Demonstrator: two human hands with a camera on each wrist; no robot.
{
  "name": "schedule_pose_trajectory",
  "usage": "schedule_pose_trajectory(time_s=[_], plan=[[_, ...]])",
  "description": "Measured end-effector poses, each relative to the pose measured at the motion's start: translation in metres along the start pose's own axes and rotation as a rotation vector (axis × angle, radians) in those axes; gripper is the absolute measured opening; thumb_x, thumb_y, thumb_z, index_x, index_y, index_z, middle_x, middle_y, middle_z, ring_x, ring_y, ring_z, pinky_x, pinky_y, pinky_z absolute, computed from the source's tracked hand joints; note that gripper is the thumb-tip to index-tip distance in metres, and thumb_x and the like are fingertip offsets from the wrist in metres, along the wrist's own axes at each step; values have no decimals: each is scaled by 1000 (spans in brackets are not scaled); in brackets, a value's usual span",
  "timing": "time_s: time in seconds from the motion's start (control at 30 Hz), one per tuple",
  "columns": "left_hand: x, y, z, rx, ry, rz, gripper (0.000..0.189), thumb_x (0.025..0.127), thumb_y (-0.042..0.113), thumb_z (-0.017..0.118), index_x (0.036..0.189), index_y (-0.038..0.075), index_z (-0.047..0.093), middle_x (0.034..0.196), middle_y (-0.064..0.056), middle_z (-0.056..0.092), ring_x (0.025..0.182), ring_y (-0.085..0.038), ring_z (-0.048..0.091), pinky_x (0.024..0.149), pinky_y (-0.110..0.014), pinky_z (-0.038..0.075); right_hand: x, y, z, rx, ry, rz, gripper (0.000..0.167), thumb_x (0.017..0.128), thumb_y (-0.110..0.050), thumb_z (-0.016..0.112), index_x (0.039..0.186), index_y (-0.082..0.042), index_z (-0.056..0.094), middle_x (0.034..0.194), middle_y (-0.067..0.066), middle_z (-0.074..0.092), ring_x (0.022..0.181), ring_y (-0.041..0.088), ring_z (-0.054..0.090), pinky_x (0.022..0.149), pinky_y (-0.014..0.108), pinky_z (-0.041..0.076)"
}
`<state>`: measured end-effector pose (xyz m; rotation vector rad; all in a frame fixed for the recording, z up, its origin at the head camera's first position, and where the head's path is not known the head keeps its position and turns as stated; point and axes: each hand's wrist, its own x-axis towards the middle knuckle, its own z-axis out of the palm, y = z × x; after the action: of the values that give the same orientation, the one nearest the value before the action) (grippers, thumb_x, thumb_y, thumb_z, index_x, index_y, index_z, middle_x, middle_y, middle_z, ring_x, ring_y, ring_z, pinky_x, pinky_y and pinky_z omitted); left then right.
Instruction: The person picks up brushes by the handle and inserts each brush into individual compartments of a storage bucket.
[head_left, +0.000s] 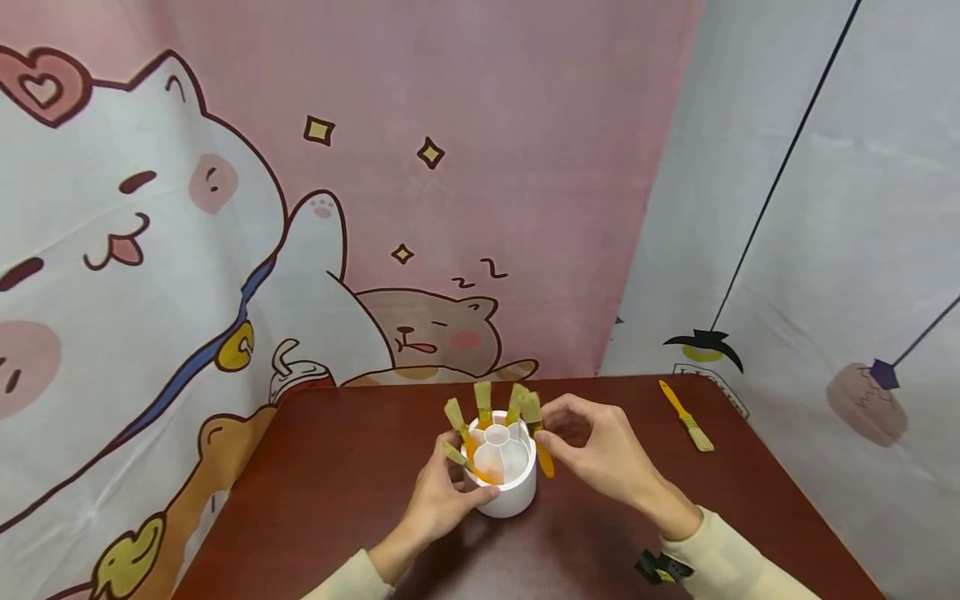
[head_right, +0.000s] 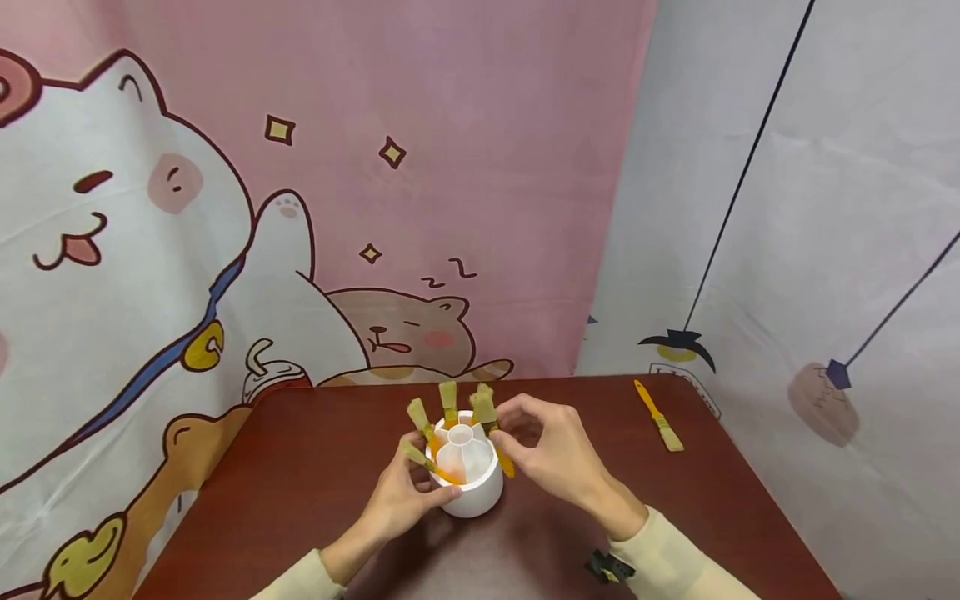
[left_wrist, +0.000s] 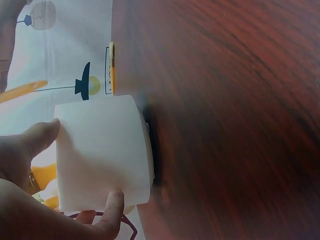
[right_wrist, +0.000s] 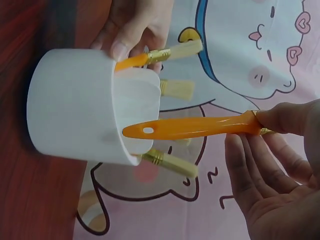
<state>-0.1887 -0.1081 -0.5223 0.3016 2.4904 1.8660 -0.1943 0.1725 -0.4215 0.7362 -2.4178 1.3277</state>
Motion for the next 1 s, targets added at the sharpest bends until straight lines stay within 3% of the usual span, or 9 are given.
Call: schedule_pose_trajectory(time_s=[0.53,0.77,1.0], plan=[[1,-1,0,26,-15,0,92,88,11,103,161,11,47,168,-25,60,129,-41,80,103,-46,71,8,3,20,160,-63,-114,29,103,-7,90,125,-24,82,114,-6,88,102,10,85,91,30,72],[0,-2,0,24,-16,-7,91,89,11,103,161,10,47,169,-25,59,130,-42,80,102,-43,72,6,16,26,178,-150,-99,27,102,-8,90,122,-25,82,113,-6,88,101,10,86,92,30,72],[1,-2,0,25,-11,-5,91,88,11,103,161,10,47,169,-26,60,131,-44,79,102,-44,72,3,35,31,186,-243,-136,29,102,-3,89,119,-25,82,116,-5,85,104,17,87,95,31,72]])
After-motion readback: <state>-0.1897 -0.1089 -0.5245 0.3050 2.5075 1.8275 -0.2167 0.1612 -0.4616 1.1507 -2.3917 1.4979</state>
